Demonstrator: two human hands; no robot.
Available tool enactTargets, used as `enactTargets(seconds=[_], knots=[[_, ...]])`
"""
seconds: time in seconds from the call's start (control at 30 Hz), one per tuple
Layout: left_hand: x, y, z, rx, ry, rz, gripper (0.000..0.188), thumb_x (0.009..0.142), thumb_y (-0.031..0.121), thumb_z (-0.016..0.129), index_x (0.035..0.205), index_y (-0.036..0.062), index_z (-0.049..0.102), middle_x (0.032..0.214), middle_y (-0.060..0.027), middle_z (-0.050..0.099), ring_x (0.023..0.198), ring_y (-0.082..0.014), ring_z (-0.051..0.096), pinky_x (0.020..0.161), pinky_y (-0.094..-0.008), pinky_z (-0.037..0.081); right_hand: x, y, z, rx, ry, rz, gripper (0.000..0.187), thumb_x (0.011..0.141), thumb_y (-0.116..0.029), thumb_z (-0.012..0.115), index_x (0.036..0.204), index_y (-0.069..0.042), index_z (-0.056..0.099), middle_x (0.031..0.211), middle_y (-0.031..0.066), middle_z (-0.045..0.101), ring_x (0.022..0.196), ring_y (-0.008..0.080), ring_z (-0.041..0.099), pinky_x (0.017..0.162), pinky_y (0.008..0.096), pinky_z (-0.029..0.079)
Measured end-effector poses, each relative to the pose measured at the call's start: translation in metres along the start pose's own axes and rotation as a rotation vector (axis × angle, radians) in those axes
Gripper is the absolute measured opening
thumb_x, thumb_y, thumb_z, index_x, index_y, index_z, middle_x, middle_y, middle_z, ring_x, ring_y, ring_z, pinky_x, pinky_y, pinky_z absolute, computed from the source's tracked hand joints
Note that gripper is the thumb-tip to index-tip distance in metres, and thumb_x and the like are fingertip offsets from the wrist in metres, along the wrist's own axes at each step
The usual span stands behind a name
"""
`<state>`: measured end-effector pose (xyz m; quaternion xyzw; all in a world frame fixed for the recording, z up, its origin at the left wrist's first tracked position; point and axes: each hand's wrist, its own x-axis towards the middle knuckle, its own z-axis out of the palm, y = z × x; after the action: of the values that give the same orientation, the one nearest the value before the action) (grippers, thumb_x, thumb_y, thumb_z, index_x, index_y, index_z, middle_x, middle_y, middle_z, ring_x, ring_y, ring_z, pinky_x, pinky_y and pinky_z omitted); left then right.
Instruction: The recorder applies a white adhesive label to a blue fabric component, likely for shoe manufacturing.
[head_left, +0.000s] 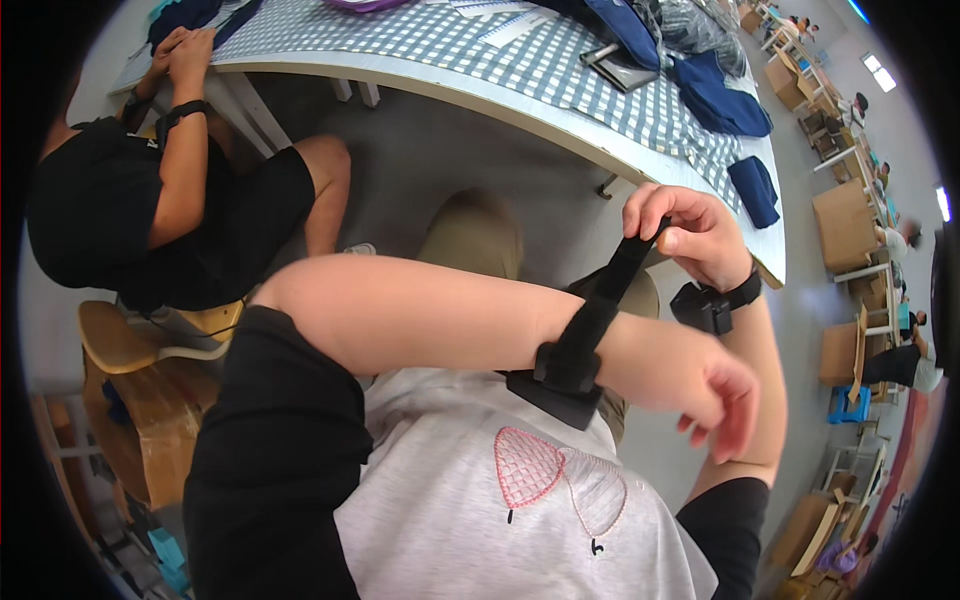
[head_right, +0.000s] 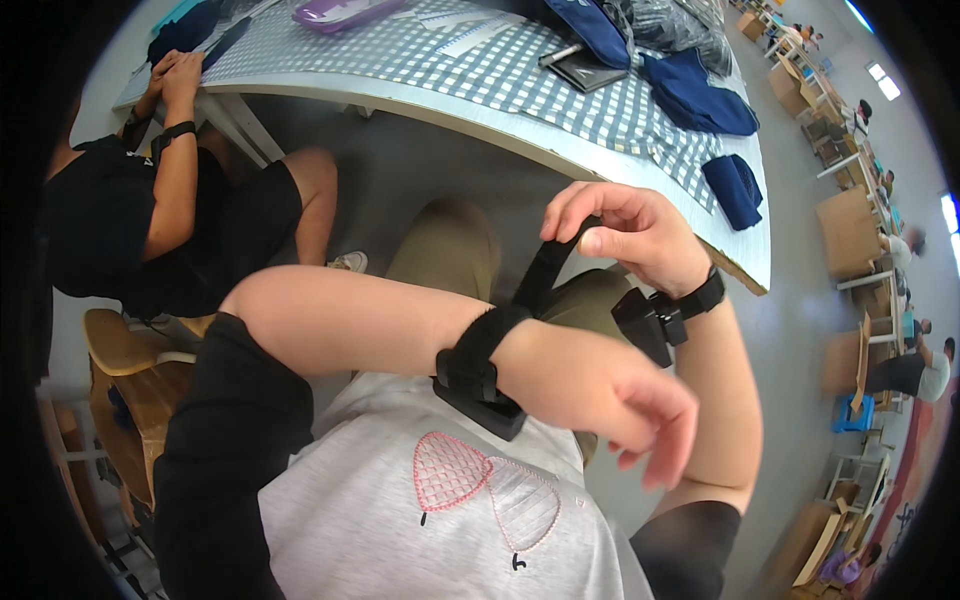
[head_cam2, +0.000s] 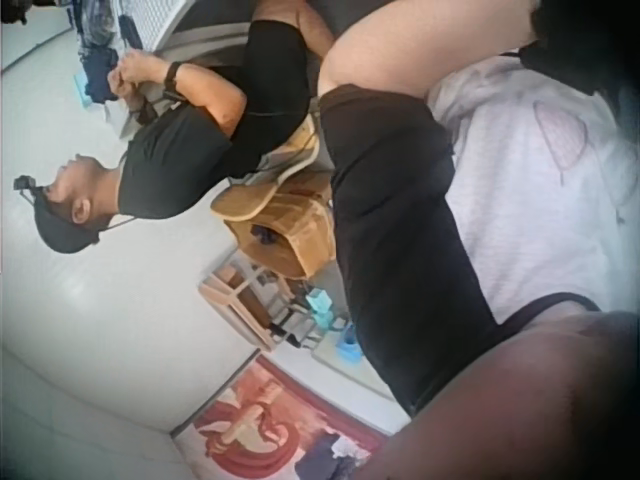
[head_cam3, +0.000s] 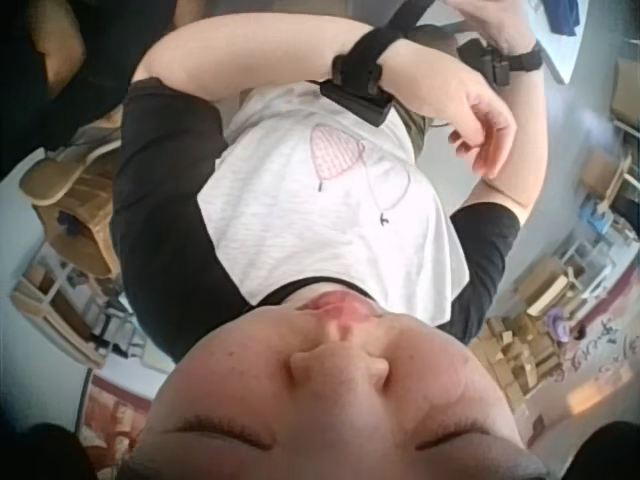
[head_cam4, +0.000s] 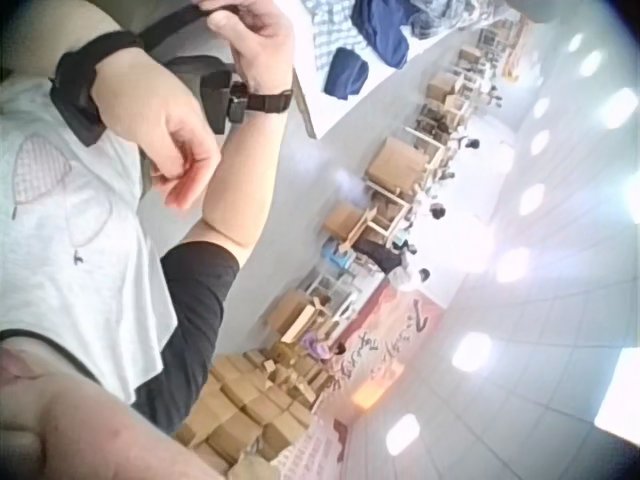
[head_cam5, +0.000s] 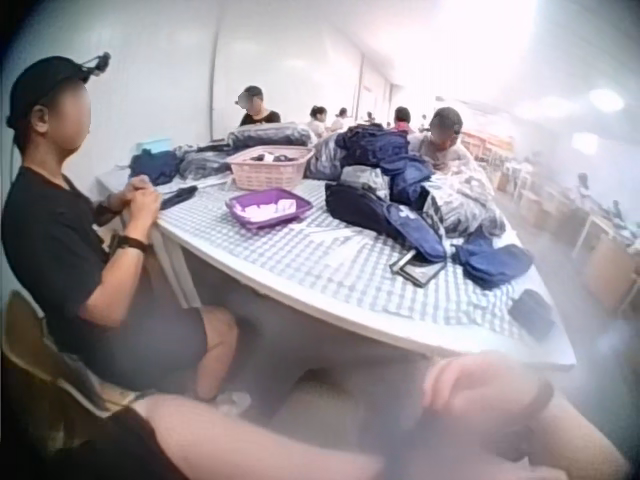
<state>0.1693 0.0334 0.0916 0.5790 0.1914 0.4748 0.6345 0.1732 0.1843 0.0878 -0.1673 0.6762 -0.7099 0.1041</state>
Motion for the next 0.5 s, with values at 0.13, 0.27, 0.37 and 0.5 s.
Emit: enactTargets(seconds=[0.13,0.27,0.37,0.5], knots=[[0.0,-0.018,0.004,0.167,-0.077,-0.211,0.023,0.086,0.009,0.04,0.099,0.004,0.059,0.093,-0.0039,0.063,0.087,-0.0154,0.058,0.078,-0.0301,0.045,0.006,-0.042,0.016,-0.349,-0.096,0.182,0.009,0.076,-0.006,0.069,0.078,-0.002,0.061,0.096,0.0098,0.06,0.09,0.0187,0.056,0.081,0.0289,0.044],[0.003,-0.032,-0.006,0.521,-0.152,-0.314,0.025,0.086,0.011,0.039,0.099,0.0032,0.059,0.094,-0.0086,0.064,0.091,-0.0218,0.059,0.08,-0.0338,0.045,0.008,-0.063,0.024,-0.891,-0.168,-0.076,0.012,0.07,0.004,0.066,0.078,-0.003,0.063,0.098,0.0068,0.061,0.091,0.0209,0.06,0.078,0.03,0.048],[-0.003,-0.036,-0.021,0.681,-0.072,-0.299,0.025,0.087,0.012,0.039,0.1,0.0032,0.059,0.095,-0.0098,0.064,0.092,-0.0237,0.06,0.082,-0.0355,0.045,0.008,-0.068,0.043,-1.039,-0.09,-0.137,0.018,0.067,0.009,0.065,0.079,-0.004,0.064,0.099,0.0063,0.061,0.09,0.0192,0.06,0.075,0.0288,0.049],[-0.008,-0.019,-0.032,0.858,0.13,-0.387,0.025,0.09,0.015,0.04,0.101,0.0037,0.059,0.096,-0.0104,0.064,0.092,-0.0241,0.06,0.083,-0.0371,0.044,-0.005,-0.071,0.059,-1.037,0.216,-0.047,0.033,0.065,0.012,0.063,0.093,-0.004,0.064,0.096,0.0056,0.061,0.086,0.0187,0.061,0.07,0.0248,0.047]])
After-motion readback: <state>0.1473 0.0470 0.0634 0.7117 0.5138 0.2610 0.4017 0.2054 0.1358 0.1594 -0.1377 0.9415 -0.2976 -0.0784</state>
